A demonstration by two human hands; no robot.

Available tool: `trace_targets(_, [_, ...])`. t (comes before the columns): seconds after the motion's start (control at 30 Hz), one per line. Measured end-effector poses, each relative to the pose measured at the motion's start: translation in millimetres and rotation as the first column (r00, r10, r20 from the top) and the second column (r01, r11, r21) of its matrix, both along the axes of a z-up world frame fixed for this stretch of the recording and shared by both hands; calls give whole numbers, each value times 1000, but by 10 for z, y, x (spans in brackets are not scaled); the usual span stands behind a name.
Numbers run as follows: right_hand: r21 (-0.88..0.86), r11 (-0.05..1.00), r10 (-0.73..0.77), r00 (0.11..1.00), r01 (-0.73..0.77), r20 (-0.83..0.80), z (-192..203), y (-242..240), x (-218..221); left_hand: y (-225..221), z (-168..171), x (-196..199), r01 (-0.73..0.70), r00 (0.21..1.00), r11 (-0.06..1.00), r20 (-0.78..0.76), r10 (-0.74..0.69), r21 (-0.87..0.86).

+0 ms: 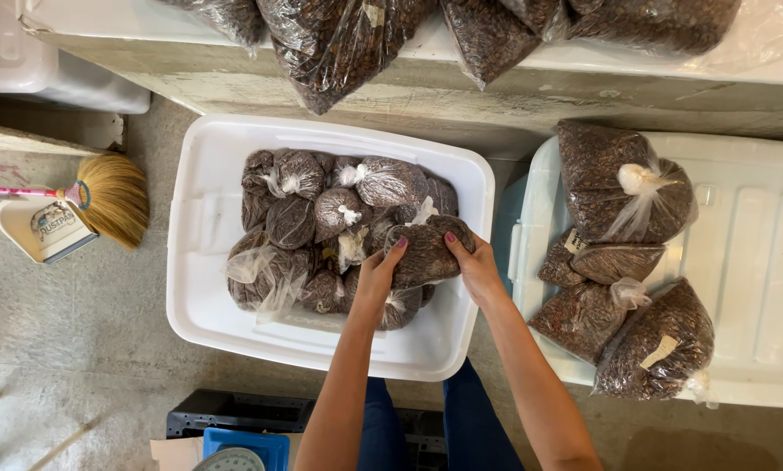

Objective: Sorting and organizing bags of roasted coffee beans into storage bins, including inspecting labels.

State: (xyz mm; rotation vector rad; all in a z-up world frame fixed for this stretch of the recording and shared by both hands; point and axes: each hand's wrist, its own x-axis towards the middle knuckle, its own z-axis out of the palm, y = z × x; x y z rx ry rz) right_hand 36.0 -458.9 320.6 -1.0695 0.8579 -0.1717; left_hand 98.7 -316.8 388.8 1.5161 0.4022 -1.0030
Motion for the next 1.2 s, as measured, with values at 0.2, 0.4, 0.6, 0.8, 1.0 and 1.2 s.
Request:
trace_targets(0.2, [72,997,34,998,-37,46,-215,-162,-107,109,-72,17,-53,998,993,-49,48,-106])
trace_targets(0.4, [-88,985,160,974,-147,159,-316,-212,-168,337,-670,-48,-27,999,994,-23,24,-105])
trace_targets(0.6, [-281,904,361,928,-324,90,-355,-231,-221,318,-722,-138,56,998,994,45,-51,-96])
trace_targets(0.8, [-310,909,311,949,-280,55,-427,-158,-314,257,-692,-253,55,998,997,32,-53,-53])
trace_targets(1.0, [-316,921,256,965,-229,48,-590,-132,-436,216,-744,-363,76,996,997,42,-76,-11])
trace_targets(1.2, [-376,922,97,995,-89,2,-610,-204,-598,185,-909,-448,83,996,997,42,-83,-1])
